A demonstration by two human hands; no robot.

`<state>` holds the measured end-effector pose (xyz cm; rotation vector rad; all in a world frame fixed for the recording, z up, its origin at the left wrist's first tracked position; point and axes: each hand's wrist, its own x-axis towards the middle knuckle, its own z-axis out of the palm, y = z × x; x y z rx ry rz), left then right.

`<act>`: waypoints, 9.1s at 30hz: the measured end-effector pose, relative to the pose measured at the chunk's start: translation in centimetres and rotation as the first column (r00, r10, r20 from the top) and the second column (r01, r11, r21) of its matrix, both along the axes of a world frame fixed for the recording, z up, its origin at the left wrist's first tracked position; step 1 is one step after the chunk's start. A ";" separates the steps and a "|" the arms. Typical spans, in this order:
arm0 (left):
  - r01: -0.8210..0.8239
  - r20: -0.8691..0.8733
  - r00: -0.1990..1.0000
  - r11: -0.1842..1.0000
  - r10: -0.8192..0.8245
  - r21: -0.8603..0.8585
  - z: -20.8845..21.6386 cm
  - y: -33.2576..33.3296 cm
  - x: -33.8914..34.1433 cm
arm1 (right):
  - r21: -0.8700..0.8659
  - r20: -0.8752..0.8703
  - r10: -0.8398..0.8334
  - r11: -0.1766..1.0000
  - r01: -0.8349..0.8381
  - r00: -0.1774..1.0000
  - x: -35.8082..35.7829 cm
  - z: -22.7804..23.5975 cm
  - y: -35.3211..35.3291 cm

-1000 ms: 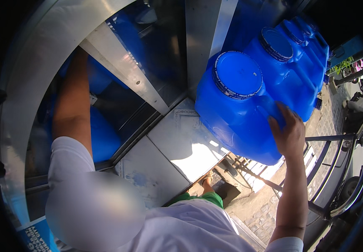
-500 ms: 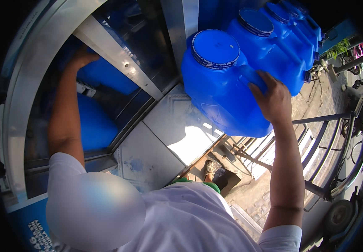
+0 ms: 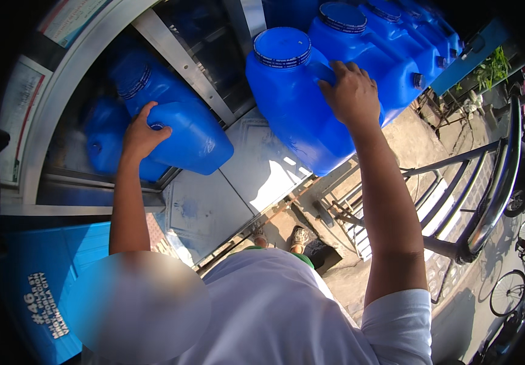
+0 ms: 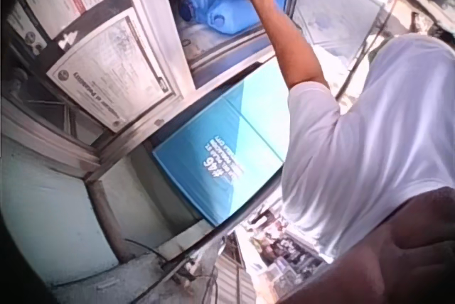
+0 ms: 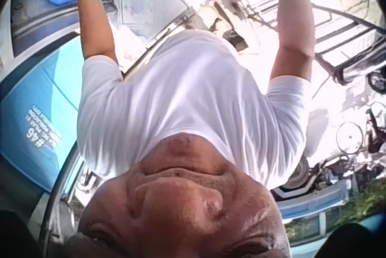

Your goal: The person loads multiple large blue water containers onto a metal hand truck from a storage area. They arrange the containers on the hand truck, cover them with a blue tarp, and secure the tarp with a strap. The person then moves the hand truck into a nearby room where another person is present.

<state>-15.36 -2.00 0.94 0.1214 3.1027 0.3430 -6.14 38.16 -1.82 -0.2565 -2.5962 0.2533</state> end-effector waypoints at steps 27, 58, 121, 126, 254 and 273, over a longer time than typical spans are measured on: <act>-0.719 0.592 0.660 -0.159 -0.463 0.677 -24.2 2.3 22.0 | -0.520 0.343 0.670 0.719 -0.461 0.658 8.4 3.0 -15.1; 0.646 -0.639 0.468 0.730 -0.610 -0.223 -5.4 3.0 -9.2 | -0.147 0.215 0.276 0.957 -0.248 0.937 8.7 1.5 -15.4; -0.906 0.677 0.412 0.356 0.610 0.230 -35.7 -38.5 68.8 | -0.602 0.544 0.817 0.219 -0.768 -0.193 22.6 -14.0 -49.7; -0.965 0.862 0.239 0.204 0.447 0.162 -41.1 -44.2 79.0 | -0.660 0.623 0.782 0.541 -0.521 0.023 27.0 -18.9 -49.3; 0.547 -0.019 -0.259 -0.163 -0.966 0.821 -8.3 -60.8 19.9 | -0.742 -0.591 -0.168 0.496 -0.451 0.789 47.1 14.1 -86.5; 0.608 -0.405 -0.257 -0.473 -0.877 0.638 0.2 -40.7 59.8 | -0.207 -0.088 -0.949 0.313 0.927 0.301 76.9 15.0 -91.6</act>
